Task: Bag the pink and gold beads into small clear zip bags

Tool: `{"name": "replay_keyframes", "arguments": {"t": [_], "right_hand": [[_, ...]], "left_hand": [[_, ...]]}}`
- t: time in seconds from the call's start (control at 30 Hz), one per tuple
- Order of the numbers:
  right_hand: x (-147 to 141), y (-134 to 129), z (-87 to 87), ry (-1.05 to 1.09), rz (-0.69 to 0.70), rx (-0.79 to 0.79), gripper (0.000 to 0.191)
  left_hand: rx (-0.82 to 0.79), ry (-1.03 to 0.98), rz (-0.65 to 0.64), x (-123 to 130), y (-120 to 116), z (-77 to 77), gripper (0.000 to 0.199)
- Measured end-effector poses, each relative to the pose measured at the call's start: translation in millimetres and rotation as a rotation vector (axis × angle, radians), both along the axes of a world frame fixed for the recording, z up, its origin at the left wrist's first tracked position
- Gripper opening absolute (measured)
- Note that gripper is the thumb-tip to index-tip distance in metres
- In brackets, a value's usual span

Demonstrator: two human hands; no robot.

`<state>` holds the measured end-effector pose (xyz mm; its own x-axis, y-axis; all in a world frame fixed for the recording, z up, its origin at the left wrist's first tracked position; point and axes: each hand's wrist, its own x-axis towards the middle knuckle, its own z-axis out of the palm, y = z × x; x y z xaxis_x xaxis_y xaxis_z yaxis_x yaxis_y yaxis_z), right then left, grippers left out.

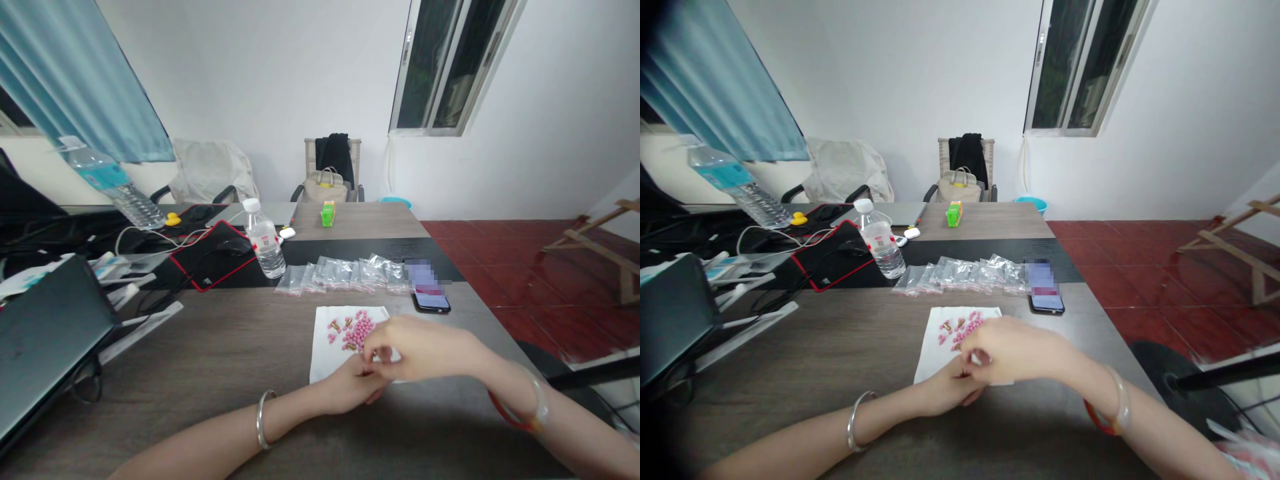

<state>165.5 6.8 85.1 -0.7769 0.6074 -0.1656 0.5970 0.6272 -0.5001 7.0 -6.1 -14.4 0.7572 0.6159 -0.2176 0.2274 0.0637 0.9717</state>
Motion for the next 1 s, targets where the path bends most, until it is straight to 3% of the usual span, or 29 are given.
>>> {"name": "replay_keyframes", "arguments": {"t": [0.07,0.17,0.27,0.37,0.53,0.73,0.87,1.0], "right_hand": [[20,23,-6.9,-0.072,-0.223,0.199,0.015],[46,54,-31.3,-0.24,-0.429,0.44,0.031],[62,72,-54.9,-0.279,-0.457,0.47,0.037],[67,80,-66.6,-0.34,-0.48,0.485,0.038],[65,89,-66.7,-0.45,-0.524,0.504,0.032],[66,99,-66.9,-0.433,-0.588,0.521,0.024],[70,101,-66.4,-0.415,-0.686,0.557,0.027],[73,99,-63.3,-0.345,-0.831,0.609,0.028]], "left_hand": [[0.008,-0.03,-0.056,-2,-1,2.8,0.055],[0.009,-0.054,-0.094,-4,-1,5.6,0.06],[0.011,-0.055,-0.095,-4,-1,6.3,0.061],[0.004,-0.03,-0.088,-3,-1,5.9,0.06],[0.016,-0.022,-0.08,-3,-1,4.5,0.057],[0.013,-0.004,-0.069,-5,1,10.2,0.054],[0.132,0.02,0.087,-16,21,31.8,0.047],[0.474,0.044,0.51,-48,67,45.3,0.026]]}}
